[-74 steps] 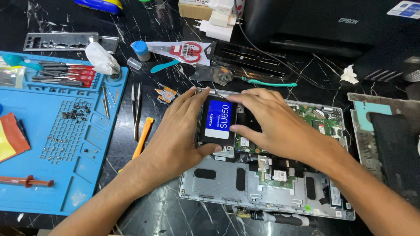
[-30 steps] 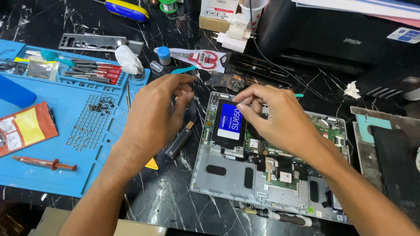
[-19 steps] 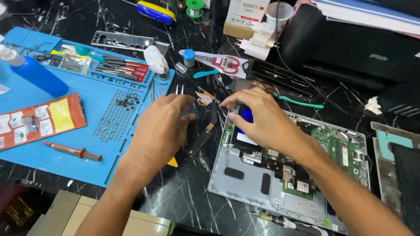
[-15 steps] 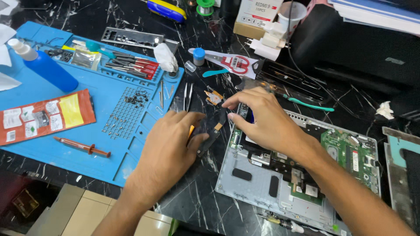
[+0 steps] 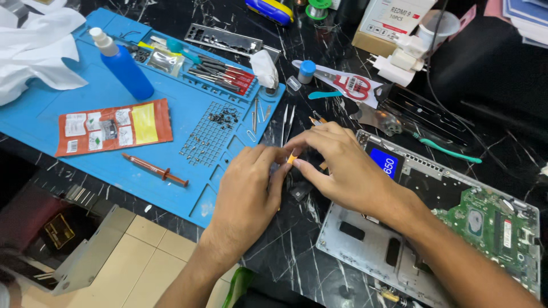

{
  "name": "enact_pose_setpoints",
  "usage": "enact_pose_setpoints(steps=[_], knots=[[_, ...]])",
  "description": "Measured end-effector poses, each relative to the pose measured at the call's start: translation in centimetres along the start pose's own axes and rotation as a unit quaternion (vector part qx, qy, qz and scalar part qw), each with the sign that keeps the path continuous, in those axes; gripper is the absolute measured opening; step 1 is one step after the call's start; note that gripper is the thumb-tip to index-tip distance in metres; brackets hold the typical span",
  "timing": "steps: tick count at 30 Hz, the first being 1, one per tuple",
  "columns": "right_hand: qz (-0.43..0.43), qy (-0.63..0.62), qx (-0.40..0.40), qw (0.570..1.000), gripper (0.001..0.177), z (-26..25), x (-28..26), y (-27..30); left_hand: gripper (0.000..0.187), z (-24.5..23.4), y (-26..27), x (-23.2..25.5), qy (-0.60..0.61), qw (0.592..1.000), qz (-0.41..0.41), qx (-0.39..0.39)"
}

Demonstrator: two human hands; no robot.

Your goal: The person removes a laptop fan, cleans the motherboard with a brush, and uses tweezers to adjust small components. They then wipe a small orange connector with a tissue.

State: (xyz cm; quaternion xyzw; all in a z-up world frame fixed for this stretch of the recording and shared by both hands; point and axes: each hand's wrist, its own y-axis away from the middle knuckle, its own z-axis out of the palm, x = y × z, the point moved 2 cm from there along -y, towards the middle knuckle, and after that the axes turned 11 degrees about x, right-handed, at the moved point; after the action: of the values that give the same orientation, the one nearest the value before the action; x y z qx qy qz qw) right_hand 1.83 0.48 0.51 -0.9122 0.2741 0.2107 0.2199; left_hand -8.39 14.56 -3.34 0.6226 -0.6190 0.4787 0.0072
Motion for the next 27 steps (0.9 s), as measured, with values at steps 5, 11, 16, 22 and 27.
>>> enact_pose_setpoints(steps=[5,11,16,22,27], knots=[[-0.034,-0.033,0.002,0.999,0.028,1.6,-1.8,-1.4,0.008,-1.6,0.2,-1.7,0.042,0.997,-0.039,0.051],[-0.041,-0.039,-0.008,0.998,0.026,2.4,-4.6,-1.3,0.016,-3.7,1.0,-1.6,0.096,0.992,-0.032,0.081],[0.023,0.012,-0.019,0.999,0.044,0.5,-5.0,2.8,0.008,-3.6,1.3,-0.7,0.134,0.989,-0.049,0.049],[-0.035,0.138,0.049,0.989,0.055,-2.9,-3.9,9.1,0.028,-1.9,1.4,1.8,0.165,0.986,0.021,-0.017],[0.059,0.195,0.055,0.977,0.03,-5.7,-1.0,13.8,0.022,0.5,1.0,4.7,0.162,0.981,0.072,-0.079]])
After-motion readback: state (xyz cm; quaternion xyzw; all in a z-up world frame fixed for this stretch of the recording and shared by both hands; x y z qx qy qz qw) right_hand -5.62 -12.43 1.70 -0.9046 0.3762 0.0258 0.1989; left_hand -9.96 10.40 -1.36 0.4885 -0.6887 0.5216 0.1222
